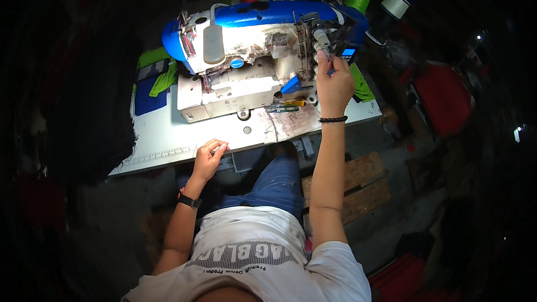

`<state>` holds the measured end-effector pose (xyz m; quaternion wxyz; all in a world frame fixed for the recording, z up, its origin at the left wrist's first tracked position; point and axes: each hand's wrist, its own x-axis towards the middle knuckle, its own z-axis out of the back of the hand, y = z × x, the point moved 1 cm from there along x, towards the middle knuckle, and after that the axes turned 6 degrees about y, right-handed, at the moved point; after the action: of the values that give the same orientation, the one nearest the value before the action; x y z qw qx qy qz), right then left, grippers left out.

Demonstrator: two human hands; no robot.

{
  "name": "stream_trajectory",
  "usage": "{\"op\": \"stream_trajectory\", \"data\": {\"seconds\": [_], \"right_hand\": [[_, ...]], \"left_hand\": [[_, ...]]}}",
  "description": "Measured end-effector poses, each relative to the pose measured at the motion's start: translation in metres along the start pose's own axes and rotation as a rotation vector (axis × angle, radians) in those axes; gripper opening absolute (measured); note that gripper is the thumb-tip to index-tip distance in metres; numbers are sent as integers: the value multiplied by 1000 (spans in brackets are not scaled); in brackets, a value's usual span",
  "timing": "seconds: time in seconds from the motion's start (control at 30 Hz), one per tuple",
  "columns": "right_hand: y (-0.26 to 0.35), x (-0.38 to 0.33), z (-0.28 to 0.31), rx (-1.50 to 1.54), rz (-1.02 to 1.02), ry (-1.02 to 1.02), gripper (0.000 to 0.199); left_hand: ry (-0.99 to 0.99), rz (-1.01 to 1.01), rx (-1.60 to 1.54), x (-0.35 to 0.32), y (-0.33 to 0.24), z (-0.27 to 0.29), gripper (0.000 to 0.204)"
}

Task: The person threads a sewing machine by hand, pulling thread from spools and guiding it through the machine's tensioners and needle area. They repeatedly adjust the thread path and pull the thread through various guides to prepare the machine for sewing.

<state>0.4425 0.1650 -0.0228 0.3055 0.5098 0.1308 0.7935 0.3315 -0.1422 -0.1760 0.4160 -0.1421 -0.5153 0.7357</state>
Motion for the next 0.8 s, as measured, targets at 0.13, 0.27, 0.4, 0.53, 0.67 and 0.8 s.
{"op": "stream_trajectory", "data": {"seconds": [0.13,0.27,0.4,0.53,0.67,0.8], "right_hand": [[3,1,1,-5,-18,33,42],[5,1,4,41,24,-23,37],[14,-5,11,-66,111,-145,18],[58,-20,-8,277,253,77,11],[87,-15,-34,211,364,220,16],[93,-8,-41,114,423,228,12]], "left_hand": [[-8,-19,-22,-2,2,-1,18],[14,-16,17,2,3,3,17],[11,-4,10,-1,-1,3,17],[23,30,-17,-2,-6,2,17],[6,-33,-17,-3,-5,2,18],[6,-24,-53,-3,-4,2,16]]}}
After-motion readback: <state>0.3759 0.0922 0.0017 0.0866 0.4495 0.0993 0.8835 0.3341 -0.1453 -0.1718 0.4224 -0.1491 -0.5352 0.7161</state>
